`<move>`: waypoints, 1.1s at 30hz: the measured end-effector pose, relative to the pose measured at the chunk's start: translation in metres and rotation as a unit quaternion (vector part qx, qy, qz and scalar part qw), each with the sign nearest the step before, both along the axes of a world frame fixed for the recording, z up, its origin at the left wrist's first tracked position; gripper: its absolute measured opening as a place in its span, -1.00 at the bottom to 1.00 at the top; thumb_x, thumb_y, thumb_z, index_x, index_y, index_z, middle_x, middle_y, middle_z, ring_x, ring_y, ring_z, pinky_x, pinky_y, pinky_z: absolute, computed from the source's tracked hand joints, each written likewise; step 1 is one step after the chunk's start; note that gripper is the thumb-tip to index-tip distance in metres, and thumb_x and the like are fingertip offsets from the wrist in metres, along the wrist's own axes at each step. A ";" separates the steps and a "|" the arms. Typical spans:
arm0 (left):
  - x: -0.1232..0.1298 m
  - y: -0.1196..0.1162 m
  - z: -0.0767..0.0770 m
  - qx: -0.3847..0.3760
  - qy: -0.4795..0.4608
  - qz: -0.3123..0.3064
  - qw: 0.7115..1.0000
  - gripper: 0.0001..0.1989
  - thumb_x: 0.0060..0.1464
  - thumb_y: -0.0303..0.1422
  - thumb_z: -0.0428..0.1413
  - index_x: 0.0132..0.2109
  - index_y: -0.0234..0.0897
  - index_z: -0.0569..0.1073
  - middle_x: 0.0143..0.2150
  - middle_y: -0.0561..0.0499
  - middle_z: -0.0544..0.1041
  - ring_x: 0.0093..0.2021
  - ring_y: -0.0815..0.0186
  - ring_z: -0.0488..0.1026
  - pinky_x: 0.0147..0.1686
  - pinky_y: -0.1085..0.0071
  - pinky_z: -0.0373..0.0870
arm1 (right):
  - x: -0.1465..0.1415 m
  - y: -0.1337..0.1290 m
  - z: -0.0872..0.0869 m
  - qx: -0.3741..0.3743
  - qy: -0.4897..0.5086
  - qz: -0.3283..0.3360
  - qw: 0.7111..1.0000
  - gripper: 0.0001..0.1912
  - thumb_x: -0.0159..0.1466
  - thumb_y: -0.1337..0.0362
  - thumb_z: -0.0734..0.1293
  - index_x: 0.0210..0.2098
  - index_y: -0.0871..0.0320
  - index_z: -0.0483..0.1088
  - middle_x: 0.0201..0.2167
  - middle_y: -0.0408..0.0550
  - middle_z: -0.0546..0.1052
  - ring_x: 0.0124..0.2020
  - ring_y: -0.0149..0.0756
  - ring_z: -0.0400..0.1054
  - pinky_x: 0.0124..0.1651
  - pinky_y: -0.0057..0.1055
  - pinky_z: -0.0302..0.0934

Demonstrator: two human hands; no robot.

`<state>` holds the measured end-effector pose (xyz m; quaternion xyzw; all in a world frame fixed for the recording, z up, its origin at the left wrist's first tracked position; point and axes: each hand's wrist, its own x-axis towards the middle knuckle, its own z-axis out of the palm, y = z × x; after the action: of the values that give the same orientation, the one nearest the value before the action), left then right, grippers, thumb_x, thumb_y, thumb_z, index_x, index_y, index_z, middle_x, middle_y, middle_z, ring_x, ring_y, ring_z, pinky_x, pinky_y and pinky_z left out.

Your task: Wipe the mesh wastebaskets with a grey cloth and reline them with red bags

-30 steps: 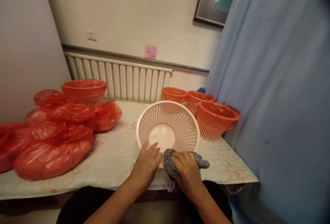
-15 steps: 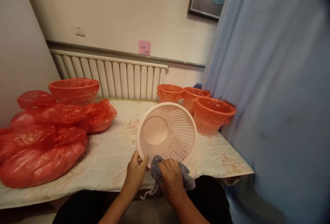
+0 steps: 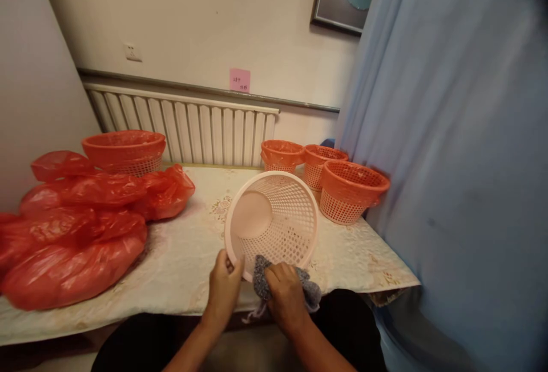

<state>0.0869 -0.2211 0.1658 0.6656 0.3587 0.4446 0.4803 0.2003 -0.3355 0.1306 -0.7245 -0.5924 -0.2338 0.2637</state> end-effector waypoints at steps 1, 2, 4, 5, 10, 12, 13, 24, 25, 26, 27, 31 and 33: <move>0.001 -0.005 -0.005 -0.009 0.000 -0.008 1.000 -0.80 0.01 -0.19 0.09 -0.33 -0.23 0.34 -0.51 0.14 0.39 -0.48 0.34 0.36 -0.50 0.48 0.28 | -0.009 0.005 0.000 0.010 0.012 -0.003 1.000 -0.88 0.11 0.46 0.24 -0.39 0.12 0.29 -0.40 -0.07 0.40 -0.33 -0.20 0.18 -0.29 -0.28 0.00; 0.000 -0.008 -0.008 -0.016 0.002 -0.018 1.000 -0.80 0.02 -0.20 0.08 -0.31 -0.24 0.36 -0.50 0.12 0.40 -0.47 0.33 0.37 -0.47 0.47 0.30 | -0.015 0.008 -0.001 0.017 0.019 -0.004 1.000 -0.89 0.11 0.46 0.23 -0.39 0.12 0.27 -0.41 -0.06 0.39 -0.34 -0.21 0.17 -0.29 -0.28 0.00; -0.004 -0.002 -0.004 -0.024 0.008 -0.029 0.999 -0.79 0.03 -0.19 0.06 -0.30 -0.25 0.37 -0.51 0.12 0.41 -0.48 0.32 0.36 -0.47 0.46 0.31 | -0.019 0.011 -0.004 0.022 0.020 0.001 1.000 -0.88 0.12 0.46 0.22 -0.38 0.12 0.27 -0.40 -0.07 0.40 -0.34 -0.22 0.18 -0.29 -0.29 0.01; -0.008 0.005 0.002 -0.024 0.010 -0.034 0.999 -0.79 0.03 -0.18 0.06 -0.30 -0.24 0.37 -0.52 0.13 0.40 -0.50 0.33 0.34 -0.49 0.46 0.30 | -0.015 0.010 -0.006 0.019 0.013 0.006 1.000 -0.87 0.12 0.47 0.23 -0.37 0.12 0.28 -0.39 -0.07 0.40 -0.33 -0.22 0.18 -0.28 -0.29 0.01; -0.021 0.036 0.036 0.035 0.005 -0.044 0.998 -0.72 0.04 -0.15 0.06 -0.47 -0.21 0.23 -0.59 0.21 0.19 -0.57 0.42 0.19 -0.58 0.53 0.12 | 0.018 -0.007 -0.004 -0.010 -0.031 0.036 0.999 -0.81 0.12 0.49 0.23 -0.30 0.12 0.32 -0.34 -0.09 0.42 -0.30 -0.24 0.19 -0.23 -0.29 0.01; -0.018 0.027 0.034 0.061 0.006 0.004 0.998 -0.72 0.04 -0.16 0.06 -0.48 -0.20 0.20 -0.59 0.22 0.14 -0.57 0.42 0.16 -0.57 0.53 0.09 | 0.018 -0.010 0.000 -0.011 -0.030 0.040 0.999 -0.80 0.11 0.51 0.23 -0.32 0.12 0.32 -0.36 -0.10 0.42 -0.30 -0.24 0.19 -0.25 -0.29 0.00; -0.015 0.018 0.029 0.063 0.005 0.029 0.998 -0.74 0.03 -0.17 0.06 -0.46 -0.19 0.21 -0.59 0.22 0.16 -0.57 0.41 0.17 -0.56 0.53 0.10 | 0.013 -0.009 0.001 -0.005 -0.024 0.038 0.999 -0.81 0.10 0.51 0.22 -0.34 0.12 0.31 -0.38 -0.10 0.41 -0.31 -0.23 0.19 -0.26 -0.30 0.00; -0.020 0.026 0.023 0.037 0.014 -0.012 0.999 -0.76 0.04 -0.17 0.06 -0.44 -0.20 0.24 -0.59 0.21 0.18 -0.57 0.41 0.17 -0.58 0.53 0.10 | -0.003 -0.002 -0.003 0.012 -0.009 0.033 0.999 -0.83 0.10 0.47 0.25 -0.33 0.11 0.28 -0.38 -0.10 0.41 -0.34 -0.25 0.18 -0.28 -0.31 -0.02; -0.021 0.028 0.026 0.037 0.004 -0.013 0.999 -0.76 0.04 -0.17 0.06 -0.44 -0.20 0.24 -0.58 0.21 0.18 -0.57 0.41 0.17 -0.59 0.53 0.09 | 0.001 -0.004 -0.002 0.012 -0.016 0.035 0.999 -0.84 0.12 0.46 0.26 -0.33 0.10 0.29 -0.39 -0.11 0.41 -0.34 -0.25 0.19 -0.28 -0.32 -0.02; -0.020 0.027 0.027 0.037 -0.004 -0.005 0.999 -0.76 0.04 -0.17 0.06 -0.43 -0.20 0.23 -0.58 0.21 0.18 -0.57 0.41 0.18 -0.59 0.53 0.10 | 0.002 -0.005 0.000 0.011 -0.018 0.037 0.999 -0.86 0.13 0.45 0.27 -0.34 0.10 0.29 -0.40 -0.12 0.41 -0.34 -0.26 0.19 -0.29 -0.32 -0.03; -0.018 0.023 0.026 0.037 -0.010 0.012 0.999 -0.76 0.03 -0.17 0.07 -0.43 -0.19 0.23 -0.58 0.21 0.19 -0.57 0.41 0.19 -0.58 0.53 0.11 | 0.001 -0.006 0.003 0.011 -0.016 0.036 0.999 -0.87 0.13 0.44 0.27 -0.35 0.10 0.29 -0.41 -0.12 0.40 -0.35 -0.26 0.19 -0.29 -0.32 -0.03; -0.008 -0.007 0.009 0.010 -0.005 0.037 0.999 -0.79 -0.01 -0.21 0.10 -0.40 -0.18 0.22 -0.57 0.20 0.28 -0.55 0.38 0.28 -0.55 0.51 0.21 | -0.018 -0.002 0.013 0.020 0.017 0.014 1.000 -0.87 0.12 0.46 0.25 -0.41 0.11 0.25 -0.42 -0.10 0.39 -0.35 -0.24 0.18 -0.30 -0.31 -0.02; -0.007 -0.012 0.003 0.000 0.000 0.015 1.000 -0.81 0.00 -0.22 0.09 -0.37 -0.18 0.25 -0.54 0.17 0.35 -0.52 0.35 0.33 -0.52 0.49 0.24 | -0.025 0.001 0.016 0.016 0.031 0.019 0.999 -0.88 0.12 0.47 0.22 -0.40 0.12 0.26 -0.40 -0.08 0.39 -0.34 -0.23 0.19 -0.30 -0.30 0.01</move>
<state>0.0797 -0.2332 0.1688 0.6600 0.3685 0.4516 0.4740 0.1749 -0.3349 0.1461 -0.7155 -0.5940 -0.2154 0.2980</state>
